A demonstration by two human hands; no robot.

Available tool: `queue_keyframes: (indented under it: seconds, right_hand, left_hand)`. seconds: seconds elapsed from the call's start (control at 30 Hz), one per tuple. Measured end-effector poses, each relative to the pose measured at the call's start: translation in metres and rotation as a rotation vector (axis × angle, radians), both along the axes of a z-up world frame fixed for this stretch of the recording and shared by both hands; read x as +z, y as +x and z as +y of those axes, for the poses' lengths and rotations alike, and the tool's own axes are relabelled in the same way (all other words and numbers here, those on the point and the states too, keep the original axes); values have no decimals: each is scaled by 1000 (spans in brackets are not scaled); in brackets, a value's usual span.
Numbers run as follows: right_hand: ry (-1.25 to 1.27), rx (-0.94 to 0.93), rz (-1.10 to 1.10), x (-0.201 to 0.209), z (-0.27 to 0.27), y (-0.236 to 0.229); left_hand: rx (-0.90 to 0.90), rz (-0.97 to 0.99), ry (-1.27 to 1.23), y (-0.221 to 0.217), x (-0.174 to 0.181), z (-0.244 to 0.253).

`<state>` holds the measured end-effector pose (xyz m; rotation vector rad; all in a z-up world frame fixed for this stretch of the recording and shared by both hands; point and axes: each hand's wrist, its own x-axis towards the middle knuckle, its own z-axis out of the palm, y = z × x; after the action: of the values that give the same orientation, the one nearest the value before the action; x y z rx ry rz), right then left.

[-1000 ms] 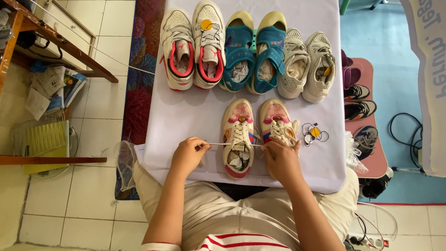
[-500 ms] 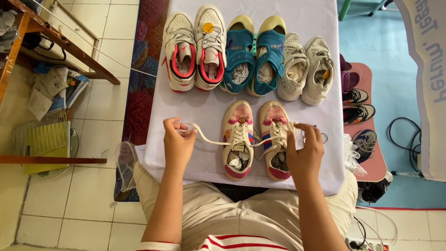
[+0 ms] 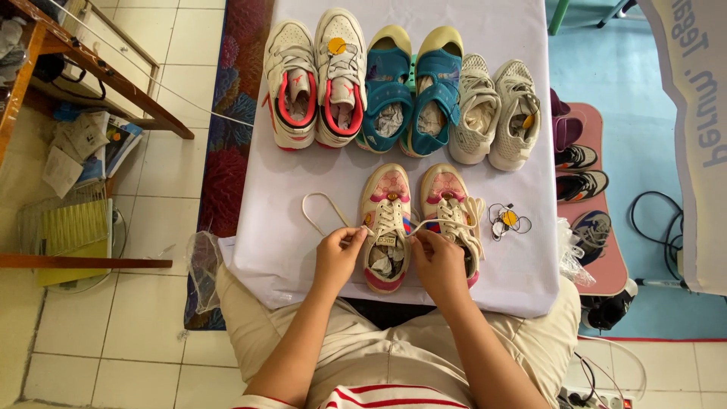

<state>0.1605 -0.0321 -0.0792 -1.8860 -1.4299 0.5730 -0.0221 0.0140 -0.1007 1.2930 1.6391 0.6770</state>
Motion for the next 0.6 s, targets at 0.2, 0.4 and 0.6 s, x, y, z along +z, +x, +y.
queue_keyframes:
  seconds: [0.2, 0.4, 0.6]
  right_hand:
    - [114, -44, 195, 1, 7, -6]
    - [149, -77, 411, -6, 10, -7]
    - [91, -10, 618, 6, 17, -12]
  left_hand:
    - [142, -288, 121, 15, -6, -4]
    - [150, -413, 199, 22, 15, -5]
    - [39, -345, 363, 37, 29, -7]
